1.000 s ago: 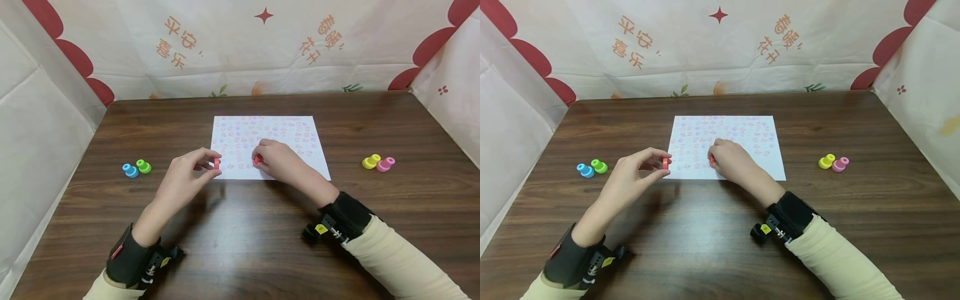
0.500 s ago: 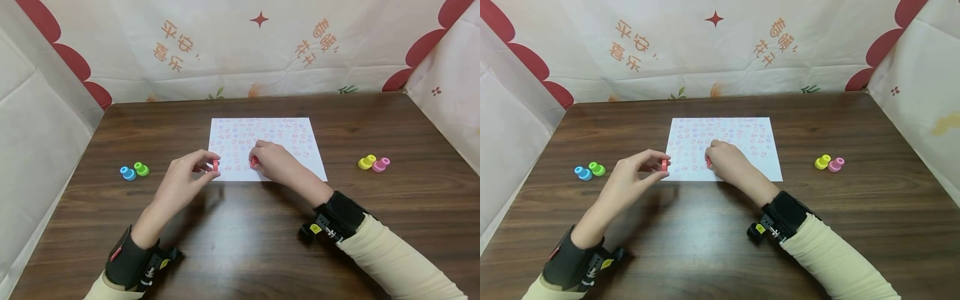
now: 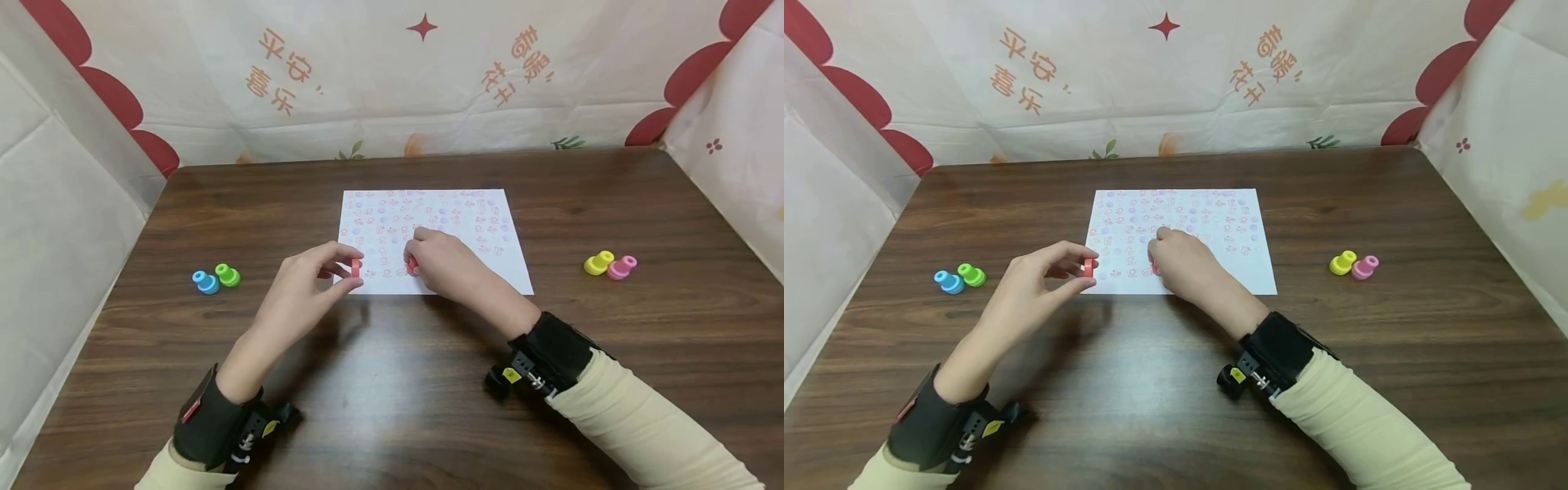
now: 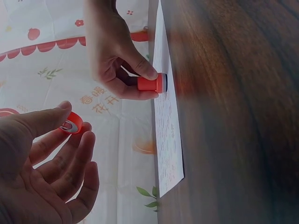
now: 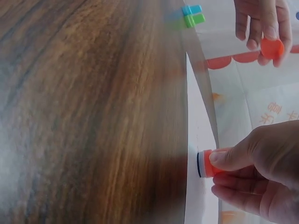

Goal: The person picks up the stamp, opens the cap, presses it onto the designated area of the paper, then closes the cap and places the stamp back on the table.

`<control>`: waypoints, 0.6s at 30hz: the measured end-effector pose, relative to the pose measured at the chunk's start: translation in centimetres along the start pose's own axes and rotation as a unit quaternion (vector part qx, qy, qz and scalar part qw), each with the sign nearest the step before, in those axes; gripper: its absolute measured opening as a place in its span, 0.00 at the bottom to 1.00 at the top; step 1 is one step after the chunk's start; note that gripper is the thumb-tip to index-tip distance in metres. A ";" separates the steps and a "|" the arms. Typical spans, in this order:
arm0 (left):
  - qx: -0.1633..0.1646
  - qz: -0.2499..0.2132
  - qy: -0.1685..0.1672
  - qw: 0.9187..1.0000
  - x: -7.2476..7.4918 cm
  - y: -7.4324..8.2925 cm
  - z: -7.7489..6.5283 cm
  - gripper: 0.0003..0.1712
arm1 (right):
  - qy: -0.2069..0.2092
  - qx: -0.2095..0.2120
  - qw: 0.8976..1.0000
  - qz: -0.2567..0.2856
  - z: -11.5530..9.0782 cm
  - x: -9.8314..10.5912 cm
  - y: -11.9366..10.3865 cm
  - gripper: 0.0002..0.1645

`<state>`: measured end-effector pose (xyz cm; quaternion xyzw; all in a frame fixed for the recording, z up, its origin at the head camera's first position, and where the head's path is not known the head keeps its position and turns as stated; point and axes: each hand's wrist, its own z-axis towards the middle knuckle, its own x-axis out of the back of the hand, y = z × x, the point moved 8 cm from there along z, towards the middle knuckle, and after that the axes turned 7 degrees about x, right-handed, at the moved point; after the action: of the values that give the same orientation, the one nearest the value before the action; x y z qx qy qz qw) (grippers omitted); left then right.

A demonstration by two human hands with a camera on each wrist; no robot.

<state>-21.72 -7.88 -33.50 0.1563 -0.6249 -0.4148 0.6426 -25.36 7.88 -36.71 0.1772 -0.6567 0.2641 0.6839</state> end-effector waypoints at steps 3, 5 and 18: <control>-0.002 0.003 0.001 1.000 0.1 0.1 0.1 0.18 | -0.005 -0.003 1.000 -0.004 0.2 0.1 -0.2 0.03; -0.001 0.002 -0.001 1.000 0.0 0.1 0.1 0.18 | -0.006 -0.002 1.000 -0.006 0.2 0.1 -0.3 0.03; -0.006 0.001 -0.002 1.000 -0.4 0.2 0.0 0.17 | -0.015 0.014 0.999 -0.028 0.2 -0.2 -0.2 0.07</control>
<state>-21.66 -7.49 -33.60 0.1513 -0.6242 -0.4183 0.6423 -25.40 7.60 -36.91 0.2085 -0.6579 0.2511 0.6787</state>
